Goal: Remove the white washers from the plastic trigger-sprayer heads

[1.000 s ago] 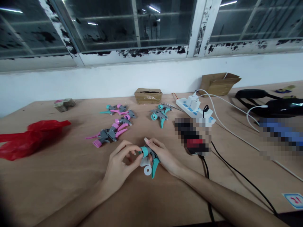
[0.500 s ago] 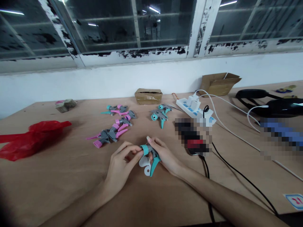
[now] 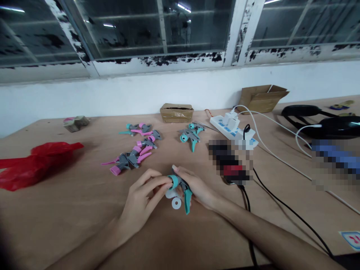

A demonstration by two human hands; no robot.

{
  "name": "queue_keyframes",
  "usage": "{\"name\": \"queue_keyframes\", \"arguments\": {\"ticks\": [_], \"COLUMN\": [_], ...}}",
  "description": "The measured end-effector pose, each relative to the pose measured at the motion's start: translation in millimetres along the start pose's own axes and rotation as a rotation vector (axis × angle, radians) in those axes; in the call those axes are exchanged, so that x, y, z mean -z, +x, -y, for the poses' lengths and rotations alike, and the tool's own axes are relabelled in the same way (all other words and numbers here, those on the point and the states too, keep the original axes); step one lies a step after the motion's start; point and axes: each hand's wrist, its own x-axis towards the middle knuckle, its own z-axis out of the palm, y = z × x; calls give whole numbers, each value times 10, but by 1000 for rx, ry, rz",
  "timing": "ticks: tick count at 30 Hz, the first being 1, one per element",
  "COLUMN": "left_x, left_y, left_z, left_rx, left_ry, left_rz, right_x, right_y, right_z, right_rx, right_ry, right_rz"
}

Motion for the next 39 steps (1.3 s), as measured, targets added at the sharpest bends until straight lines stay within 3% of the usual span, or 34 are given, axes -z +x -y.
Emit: {"name": "queue_keyframes", "arguments": {"ticks": [5, 8, 13, 22, 27, 30, 34, 36, 39], "left_x": [63, 101, 81, 8, 29, 47, 97, 155, 328], "left_y": [33, 45, 4, -37, -22, -16, 0, 31, 158], "left_z": [103, 136, 117, 85, 142, 219, 298, 337, 473], "left_rx": [-124, -132, -74, -113, -87, -48, 28, 82, 198], "left_ry": [70, 51, -43, 32, 71, 42, 5, 23, 131], "left_rz": [107, 112, 9, 16, 65, 71, -15, -69, -97], "right_x": [94, 82, 9, -7, 81, 171, 327, 404, 513], "right_y": [-1, -33, -86, -74, -31, 45, 271, 429, 685], "right_z": [76, 153, 232, 214, 127, 234, 526, 673, 852], "right_rx": [-154, -223, -235, -283, -114, -15, 277, 456, 599], "right_ry": [-96, -79, 0, 53, -132, -342, -718, -958, -1336], "right_rz": [113, 148, 147, 32, -8, -135, -343, -377, -440]}}
